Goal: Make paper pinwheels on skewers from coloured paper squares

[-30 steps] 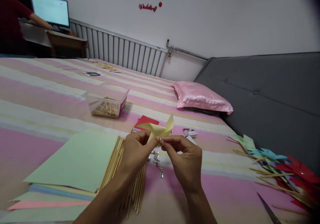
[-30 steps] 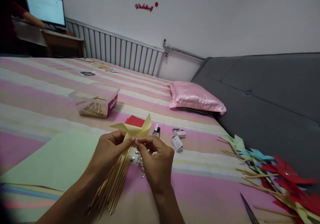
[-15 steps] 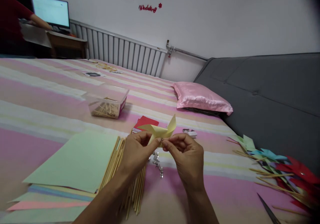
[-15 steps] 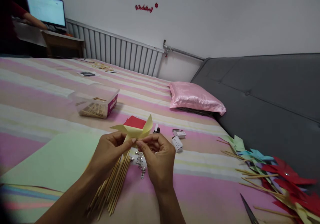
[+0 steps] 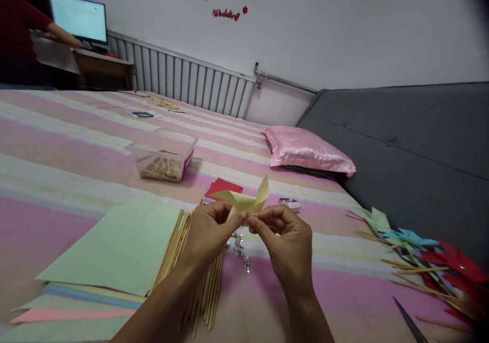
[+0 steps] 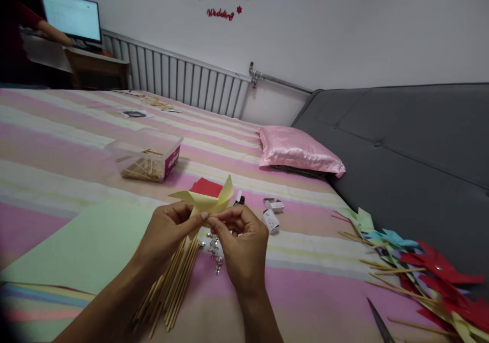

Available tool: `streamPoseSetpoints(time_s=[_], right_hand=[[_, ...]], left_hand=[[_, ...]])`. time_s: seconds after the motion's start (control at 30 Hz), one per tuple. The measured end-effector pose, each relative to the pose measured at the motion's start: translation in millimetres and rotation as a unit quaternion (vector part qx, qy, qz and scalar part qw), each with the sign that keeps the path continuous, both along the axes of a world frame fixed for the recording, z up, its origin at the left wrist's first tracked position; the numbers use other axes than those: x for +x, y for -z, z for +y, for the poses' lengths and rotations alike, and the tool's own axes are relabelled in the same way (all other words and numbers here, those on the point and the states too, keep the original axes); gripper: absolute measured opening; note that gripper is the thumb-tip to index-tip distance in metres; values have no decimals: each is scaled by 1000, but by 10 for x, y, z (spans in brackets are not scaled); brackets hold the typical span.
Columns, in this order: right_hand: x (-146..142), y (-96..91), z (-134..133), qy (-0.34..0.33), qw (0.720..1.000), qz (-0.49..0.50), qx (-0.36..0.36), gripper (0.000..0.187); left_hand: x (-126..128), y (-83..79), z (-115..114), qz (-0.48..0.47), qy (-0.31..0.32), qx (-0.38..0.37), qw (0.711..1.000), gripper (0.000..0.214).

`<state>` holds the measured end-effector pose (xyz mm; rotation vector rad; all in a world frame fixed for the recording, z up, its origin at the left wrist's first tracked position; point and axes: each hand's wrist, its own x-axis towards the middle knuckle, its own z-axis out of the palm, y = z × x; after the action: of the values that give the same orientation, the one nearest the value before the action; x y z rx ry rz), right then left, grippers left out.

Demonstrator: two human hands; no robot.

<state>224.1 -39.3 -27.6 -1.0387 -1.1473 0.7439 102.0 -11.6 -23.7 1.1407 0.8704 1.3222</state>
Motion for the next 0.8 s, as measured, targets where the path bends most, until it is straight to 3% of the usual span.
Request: streamPoseSetpoints(time_s=[0.43, 0.8], right_hand=[[5, 23, 4, -2, 999, 26, -31, 12], [4, -8, -12, 31, 995, -96, -22, 7]], left_hand=[[-6, 9, 0, -9, 19, -22, 1000, 8], [-7, -26, -16, 6, 9, -13, 1000, 13]])
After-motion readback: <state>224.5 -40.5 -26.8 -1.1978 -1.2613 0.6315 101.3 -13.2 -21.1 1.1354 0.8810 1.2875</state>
